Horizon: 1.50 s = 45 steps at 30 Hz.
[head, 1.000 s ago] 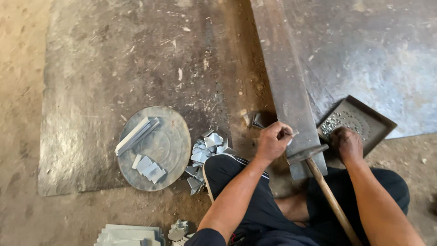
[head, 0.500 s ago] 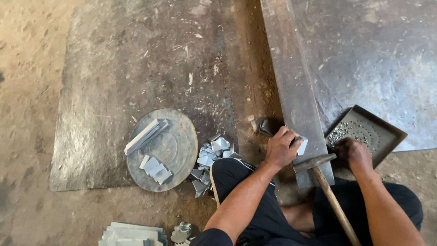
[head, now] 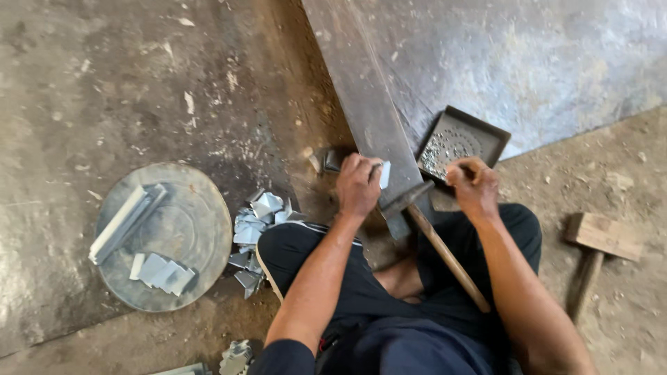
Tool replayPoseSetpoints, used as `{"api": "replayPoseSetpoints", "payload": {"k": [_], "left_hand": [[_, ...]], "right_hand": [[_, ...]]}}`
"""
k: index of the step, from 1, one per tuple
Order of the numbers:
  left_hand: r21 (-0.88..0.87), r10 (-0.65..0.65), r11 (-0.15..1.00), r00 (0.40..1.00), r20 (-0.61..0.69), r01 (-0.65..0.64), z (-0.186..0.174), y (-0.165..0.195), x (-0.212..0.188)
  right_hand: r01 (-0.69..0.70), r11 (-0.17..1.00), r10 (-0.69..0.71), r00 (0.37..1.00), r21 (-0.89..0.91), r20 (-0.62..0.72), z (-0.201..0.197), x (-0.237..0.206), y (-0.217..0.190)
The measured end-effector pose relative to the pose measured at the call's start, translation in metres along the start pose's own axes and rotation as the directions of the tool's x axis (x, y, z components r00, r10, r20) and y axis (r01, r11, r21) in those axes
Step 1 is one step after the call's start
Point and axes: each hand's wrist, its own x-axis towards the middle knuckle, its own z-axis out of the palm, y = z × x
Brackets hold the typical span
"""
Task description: The person sits on the floor and cuts small flat metal pieces with a chisel and hammer on a long metal beam used as an anvil, then places the cut pieces into a perforated metal tray, repeating the process for pieces taken from a pile beside them.
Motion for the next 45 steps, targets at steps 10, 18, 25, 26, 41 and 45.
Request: {"api": "replayPoseSetpoints", "payload": {"k": [10,18,25,26,41,45], "left_hand": [[-0.003,0.018,1.000,0.999,0.028,-0.018,0.007,-0.001,0.008],[-0.088,0.083,0.993,0.996,0.040,-0.079,0.004,0.000,0.007],[-0.119,0.088,0.990,0.993,0.084,-0.077,0.007,0.004,0.006],[-0.111,0.097,0.990,0.992,0.082,-0.088,0.008,0.004,0.006],[-0.041,0.119,0.992,0.988,0.097,-0.116,0.006,0.011,0.007],[-0.021,0.140,0.990,0.986,0.087,-0.139,0.009,0.010,0.006]], "right_hand": [[0.519,0.687,-0.404,0.855,-0.509,0.326,0.072,-0.012,-0.036],[0.224,0.924,-0.184,0.971,-0.309,0.153,0.028,-0.041,-0.035],[0.328,0.827,-0.112,0.892,-0.457,0.437,-0.022,-0.119,-0.030],[0.160,0.885,0.039,0.910,-0.437,0.412,-0.027,-0.124,-0.031],[0.146,0.963,-0.081,0.959,-0.226,0.271,-0.017,-0.123,-0.073],[0.175,0.935,-0.085,0.955,-0.308,0.284,-0.011,-0.117,-0.067]]}}
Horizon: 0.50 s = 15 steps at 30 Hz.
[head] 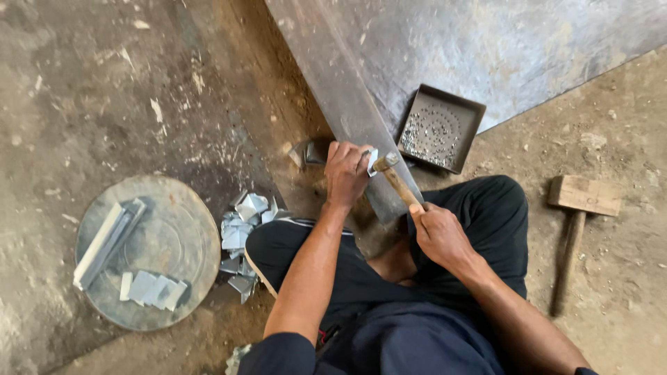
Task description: The person sits on the floor and cuts small flat metal pieces with a chisel and hammer on a long metal beam used as an anvil, then places the cut pieces into a perforated metal tray, repeating the process for pieces taken from a pile beside them.
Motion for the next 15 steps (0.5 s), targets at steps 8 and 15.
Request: {"api": "replayPoseSetpoints", "payload": {"k": [8,15], "left_hand": [[0.008,0.025,1.000,1.000,-0.015,-0.024,0.002,-0.004,-0.001],[-0.022,-0.025,0.999,0.999,0.034,0.026,-0.004,0.002,0.000]], "right_hand": [[0.092,0.991,-0.094,0.995,-0.095,-0.017,0.007,-0.005,0.014],[-0.535,0.579,0.359,0.845,0.615,0.397,-0.006,-0.007,0.006]]}}
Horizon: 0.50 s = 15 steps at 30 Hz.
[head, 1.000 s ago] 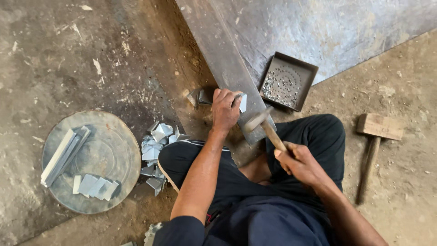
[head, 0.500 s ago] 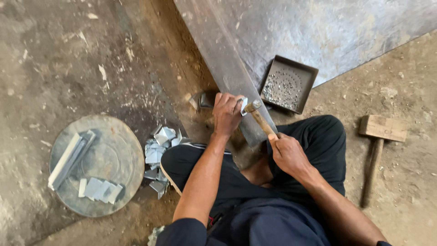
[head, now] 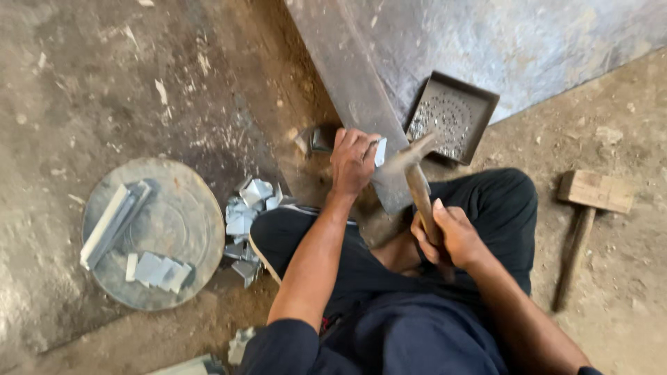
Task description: The person sits on the floor and cuts small flat metal pieces with a chisel and hammer on a long metal beam used as an anvil, then places the cut pieces into a perforated metal tray, repeating the process for pieces taken from a pile beside them.
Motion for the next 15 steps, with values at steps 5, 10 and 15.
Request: {"api": "replayPoseSetpoints", "payload": {"k": [5,10,15], "left_hand": [[0.010,0.015,1.000,1.000,-0.011,-0.015,0.001,0.001,-0.001],[0.021,-0.009,1.000,1.000,0.004,0.009,0.001,0.000,-0.002],[0.035,0.027,0.999,1.000,0.007,-0.028,0.000,-0.003,0.000]], "right_hand": [[0.471,0.847,-0.499,0.864,-0.248,-0.062,0.010,-0.027,-0.011],[0.530,0.740,-0.567,0.823,-0.414,0.040,0.013,-0.009,0.012],[0.096,0.887,-0.167,0.979,-0.451,-0.120,-0.018,0.028,0.041]]}}
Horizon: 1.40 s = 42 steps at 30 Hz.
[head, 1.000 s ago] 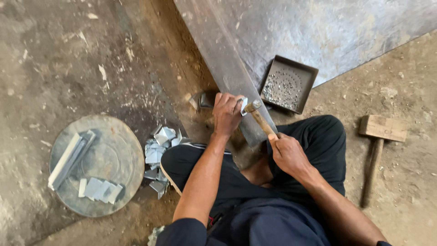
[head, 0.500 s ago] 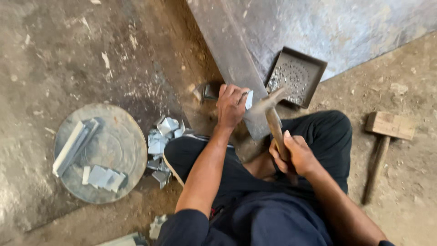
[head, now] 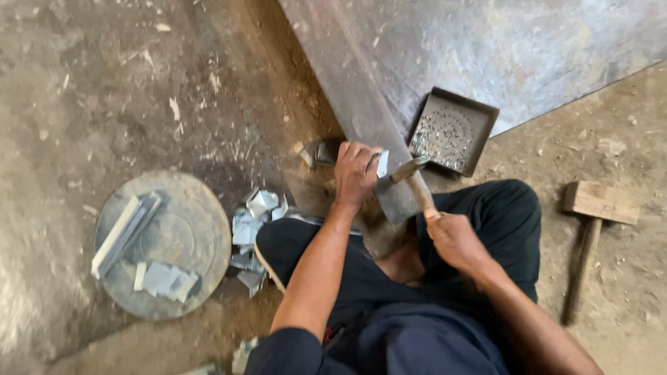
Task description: The person sits on the floor and cuts small flat metal pieces with a chisel and hammer on a long metal beam used as an anvil, then places the cut pieces into a perforated metal tray, repeating the process for pieces taken from a pile beside them.
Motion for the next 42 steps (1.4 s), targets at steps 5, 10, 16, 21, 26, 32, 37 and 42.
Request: {"api": "replayPoseSetpoints", "payload": {"k": [5,10,16,21,26,32,37,42], "left_hand": [[-0.019,-0.019,1.000,0.999,-0.043,0.018,0.002,0.001,0.004],[-0.138,-0.389,0.912,0.921,0.009,0.387,-0.042,-0.004,0.019],[0.065,-0.312,0.949,0.948,0.057,0.308,-0.167,-0.046,0.011],[0.500,-0.668,0.670,0.739,0.086,0.548,-0.224,-0.075,-0.038],[0.390,-0.509,0.801,0.860,0.041,0.455,-0.231,-0.062,-0.053],[0.256,-0.648,0.753,0.750,0.131,0.606,-0.155,-0.055,0.007],[0.499,-0.578,0.698,0.815,-0.032,0.514,-0.084,-0.084,0.027],[0.586,-0.690,0.568,0.723,-0.044,0.578,-0.064,-0.098,0.021]], "right_hand": [[-0.415,0.850,0.313,0.893,0.324,0.324,-0.011,-0.006,0.011],[0.322,0.868,-0.351,0.936,-0.378,-0.008,-0.019,0.025,0.017],[0.119,0.875,-0.213,0.965,-0.469,-0.153,-0.058,0.124,0.012],[0.352,0.679,-0.518,0.852,-0.644,-0.081,-0.053,0.158,0.010],[0.415,0.685,-0.548,0.835,-0.599,-0.048,-0.035,0.170,0.018],[0.332,0.753,-0.402,0.916,-0.568,0.002,-0.024,0.174,0.013],[0.307,0.678,-0.370,0.928,-0.667,0.052,-0.029,0.166,0.016],[0.286,0.686,-0.480,0.869,-0.670,-0.121,-0.035,0.162,0.025]]}}
